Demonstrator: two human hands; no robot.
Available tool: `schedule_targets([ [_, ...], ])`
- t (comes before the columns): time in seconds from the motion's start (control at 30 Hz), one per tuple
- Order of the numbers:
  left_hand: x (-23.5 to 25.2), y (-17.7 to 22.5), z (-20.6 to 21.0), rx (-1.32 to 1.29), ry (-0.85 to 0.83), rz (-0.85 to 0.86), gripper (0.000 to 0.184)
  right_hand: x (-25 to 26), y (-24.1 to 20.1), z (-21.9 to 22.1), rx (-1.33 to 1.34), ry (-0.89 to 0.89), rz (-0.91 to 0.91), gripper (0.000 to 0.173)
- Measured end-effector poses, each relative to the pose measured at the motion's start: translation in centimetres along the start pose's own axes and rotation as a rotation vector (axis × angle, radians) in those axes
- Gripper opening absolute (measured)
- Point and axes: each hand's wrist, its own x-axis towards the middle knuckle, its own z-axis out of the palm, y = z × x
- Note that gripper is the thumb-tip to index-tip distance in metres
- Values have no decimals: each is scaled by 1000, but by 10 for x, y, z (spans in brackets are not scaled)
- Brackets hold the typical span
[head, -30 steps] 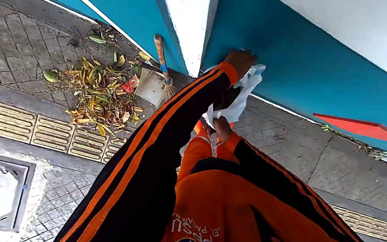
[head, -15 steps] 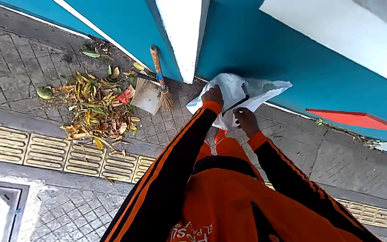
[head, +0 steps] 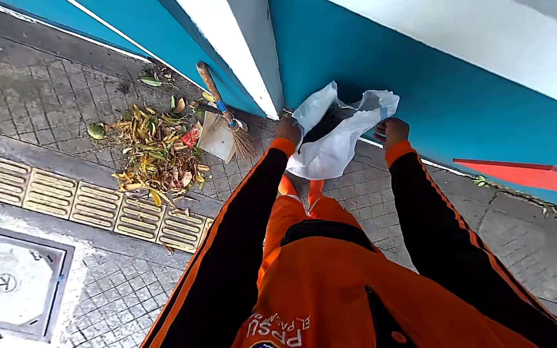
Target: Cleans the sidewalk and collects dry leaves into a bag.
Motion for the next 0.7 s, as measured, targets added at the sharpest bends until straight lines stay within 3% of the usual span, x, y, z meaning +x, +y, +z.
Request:
schedule_targets([
  [0.07,5,-1,-18,-305,199,-100,36,-6,-3,-10,23,17,-1,58],
  [0.13,8,-2,-31,-394,309,-168,38,-4,-7,-14,-54,-12,-7,86],
  [0.17,9,-1,-34,-398,335,-180,41,1,-10,-14,-119,-30,-23,93],
  [0.2,10,1,-36,-393,348,-180,45,8,-15,-10,-188,-48,-40,90],
  [0.3,12,7,-36,-340,371,-177,49,21,-30,7,-346,-51,-84,44],
  [0.33,13,8,-38,-326,402,-177,49,21,-33,11,-360,-44,-102,37],
  [0.6,6,-17,-58,-446,790,-54,40,9,-39,4,-206,-108,-378,21],
  [0.7,0,-27,-52,-387,742,-113,43,21,-34,-2,-386,-83,-306,33],
])
